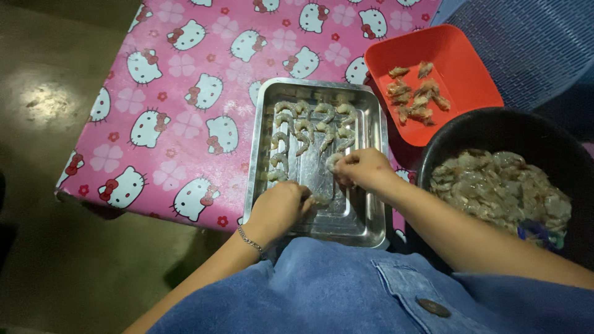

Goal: The person cleans raw shrimp by removing their heads and shells by hand and using scissors. They place the cleaned shrimp on a metal tray and the discarded shells into a red bowl.

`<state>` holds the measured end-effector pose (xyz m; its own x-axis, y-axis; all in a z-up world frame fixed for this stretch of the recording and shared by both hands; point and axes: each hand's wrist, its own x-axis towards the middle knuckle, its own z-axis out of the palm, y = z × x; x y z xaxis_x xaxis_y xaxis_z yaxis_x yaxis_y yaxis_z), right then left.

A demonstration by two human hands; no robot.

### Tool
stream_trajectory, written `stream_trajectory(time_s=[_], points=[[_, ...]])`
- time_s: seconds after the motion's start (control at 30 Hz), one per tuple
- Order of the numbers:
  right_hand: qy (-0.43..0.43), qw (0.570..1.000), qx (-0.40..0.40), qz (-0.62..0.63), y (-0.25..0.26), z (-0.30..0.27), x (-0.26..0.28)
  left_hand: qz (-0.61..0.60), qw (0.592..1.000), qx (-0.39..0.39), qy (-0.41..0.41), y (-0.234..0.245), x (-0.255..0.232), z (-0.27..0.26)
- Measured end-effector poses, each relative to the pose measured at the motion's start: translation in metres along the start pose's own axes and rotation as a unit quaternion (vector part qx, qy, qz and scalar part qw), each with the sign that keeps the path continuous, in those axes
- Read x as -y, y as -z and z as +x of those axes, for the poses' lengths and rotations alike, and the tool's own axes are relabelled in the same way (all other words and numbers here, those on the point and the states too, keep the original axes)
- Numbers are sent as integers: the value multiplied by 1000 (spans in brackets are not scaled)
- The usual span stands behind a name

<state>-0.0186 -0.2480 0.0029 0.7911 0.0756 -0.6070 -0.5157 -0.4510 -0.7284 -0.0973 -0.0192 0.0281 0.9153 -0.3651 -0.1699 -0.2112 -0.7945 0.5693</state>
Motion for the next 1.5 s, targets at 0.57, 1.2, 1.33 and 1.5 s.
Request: stream_trajectory(time_s=[0.57, 1.2, 1.33, 1.5], points=[[341, 870, -106, -342, -18, -33, 33, -29, 994, 29, 97, 27, -11, -6], [276, 943, -89, -166, -37, 24, 11, -17, 996, -53, 73, 37, 0, -9], [194, 965, -23, -173, -51, 17, 16, -55, 986, -111, 110, 47, 6, -11], [227, 972, 21, -51, -55, 5, 28, -237, 946, -145, 169, 39, 40, 7]])
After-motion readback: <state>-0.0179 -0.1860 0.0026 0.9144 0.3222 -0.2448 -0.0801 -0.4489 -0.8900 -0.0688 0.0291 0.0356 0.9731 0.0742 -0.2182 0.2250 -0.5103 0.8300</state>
